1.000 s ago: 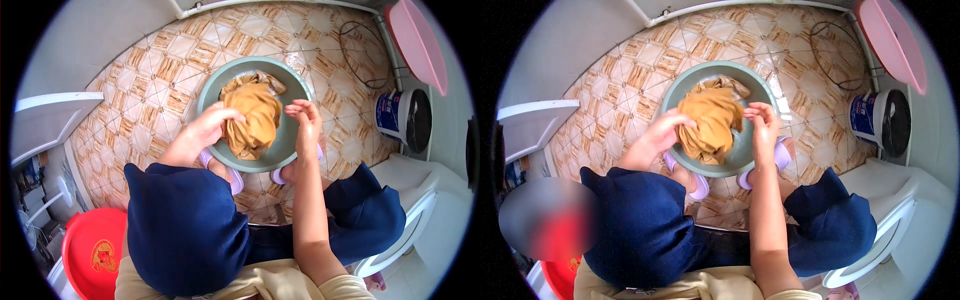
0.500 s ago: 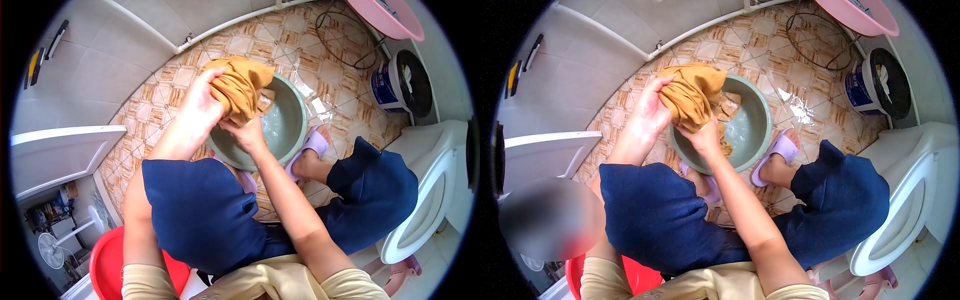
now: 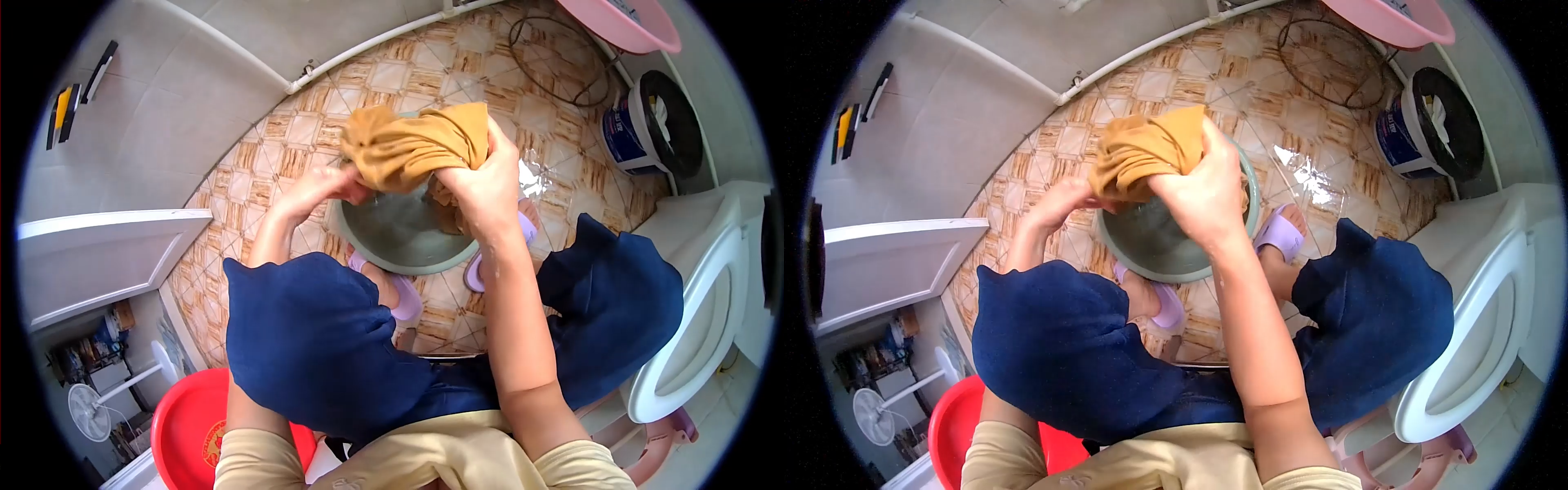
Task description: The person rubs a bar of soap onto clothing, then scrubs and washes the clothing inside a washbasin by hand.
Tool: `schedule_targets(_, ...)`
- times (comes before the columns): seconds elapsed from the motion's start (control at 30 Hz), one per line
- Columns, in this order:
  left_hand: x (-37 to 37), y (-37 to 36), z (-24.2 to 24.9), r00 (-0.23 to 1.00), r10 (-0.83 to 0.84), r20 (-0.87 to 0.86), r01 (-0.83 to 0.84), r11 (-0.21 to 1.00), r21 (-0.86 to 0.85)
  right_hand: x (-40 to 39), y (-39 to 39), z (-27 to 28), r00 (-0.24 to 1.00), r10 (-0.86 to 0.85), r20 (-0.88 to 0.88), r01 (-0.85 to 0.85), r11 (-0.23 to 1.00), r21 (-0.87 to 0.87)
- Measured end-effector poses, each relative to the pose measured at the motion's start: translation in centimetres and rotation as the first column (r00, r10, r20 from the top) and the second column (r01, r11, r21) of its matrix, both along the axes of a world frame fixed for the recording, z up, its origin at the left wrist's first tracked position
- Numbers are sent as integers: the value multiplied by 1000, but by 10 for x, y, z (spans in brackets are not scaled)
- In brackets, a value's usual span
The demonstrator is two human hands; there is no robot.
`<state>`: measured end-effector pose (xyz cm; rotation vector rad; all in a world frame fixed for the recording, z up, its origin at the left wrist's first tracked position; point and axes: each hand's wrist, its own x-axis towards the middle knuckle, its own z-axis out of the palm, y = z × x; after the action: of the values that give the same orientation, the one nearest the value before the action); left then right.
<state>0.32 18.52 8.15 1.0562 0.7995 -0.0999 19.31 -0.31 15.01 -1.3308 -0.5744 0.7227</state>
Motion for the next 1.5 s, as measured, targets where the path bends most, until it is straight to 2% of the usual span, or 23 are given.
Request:
schedule_targets(0.07, -13, 0, -19, 815, -273, -512, 522, 729, 443, -14, 4, 14, 999, -25, -24, 27, 994, 107)
schedule_targets(0.1, -23, -8, -37, 868, -104, -485, 434, 631, 642, -21, 7, 14, 998, -46, 32, 42, 993, 112)
schedule_targets(0.13, -31, -20, -55, 987, -22, -160, 151, 480, 864, -32, 9, 23, 999, -42, -3, 42, 991, 126)
schedule_targets(0.2, 22, -86, 6, 989, 126, 74, -113, 344, 932, -48, 14, 29, 999, 50, -5, -49, 989, 136)
schedule_targets(0.23, -4, -51, 2, 909, -406, -95, 409, 825, 391, -54, 17, 30, 993, 114, 0, -113, 983, 141)
schedule_targets(0.27, -22, -52, -14, 882, -462, -93, 462, 808, 366, -60, 21, 30, 984, 180, 2, -179, 973, 145)
schedule_targets(0.4, -3, -76, -4, 953, -303, 6, 285, 905, 316, -56, 46, 51, 950, 255, -180, -190, 930, 313)
schedule_targets(0.53, 1, -70, -44, 997, -58, 42, 56, 996, 64, -29, 98, 1, 890, 181, -418, -28, 937, 347)
schedule_targets(0.57, -5, -72, -78, 970, 181, 163, -157, 976, -149, -18, 111, -21, 841, 124, -526, 30, 961, 274)
schedule_targets(0.6, -5, -70, -91, 967, 198, 160, -172, 972, -161, -6, 122, -46, 781, 59, -622, 79, 978, 191)
schedule_targets(0.67, -2, -70, -114, 925, 372, -83, -369, 822, -434, 17, 130, -104, 719, -122, -684, 60, 992, -115)
schedule_targets(0.73, -2, -74, -141, 928, 316, -195, -370, 835, -408, 30, 116, -155, 813, -177, -554, -35, 936, -351)
schedule_targets(0.8, -4, -81, -174, 944, 259, -203, -248, 966, 76, 40, 93, -218, 969, -25, -246, -143, 755, -639)
schedule_targets(0.83, -8, -85, -184, 939, 194, -285, -36, 877, 478, 45, 79, -254, 999, 7, -33, -29, 685, -728)
schedule_targets(0.87, -5, -85, -175, 933, 215, -288, -58, 881, 469, 46, 71, -276, 982, 65, 175, 98, 619, -779)
schedule_targets(0.93, 7, -83, -144, 913, 79, -401, 219, 734, 643, 28, 73, -264, 937, 103, 333, 208, 602, -771)
schedule_targets(1.0, 3, -88, -147, 915, 102, -391, 248, 623, 742, 4, 81, -269, 842, 262, 471, 200, 661, -724)
schedule_targets(1.07, -3, -87, -142, 955, -132, -266, 283, 126, 951, -16, 87, -286, 731, 372, 572, 279, 602, -748)
schedule_targets(1.1, -8, -93, -141, 953, -131, -274, 291, 135, 947, -20, 90, -294, 630, 420, 654, 315, 631, -709)
schedule_targets(1.17, -20, -110, -135, 849, -451, -275, 380, 159, 911, -20, 94, -315, 460, 381, 802, 371, 738, -563)
schedule_targets(1.33, -21, -113, -150, 745, -500, -441, 566, 123, 815, -4, 109, -306, 531, 447, 720, 236, 738, -632)
schedule_targets(1.47, 3, -111, -176, 597, -509, -620, 750, 80, 657, -41, 106, -228, 629, 275, 727, 106, 896, -431)
schedule_targets(1.5, 3, -114, -195, 775, -498, -389, 597, 375, 709, -60, 104, -199, 531, 597, 601, -8, 713, -701)
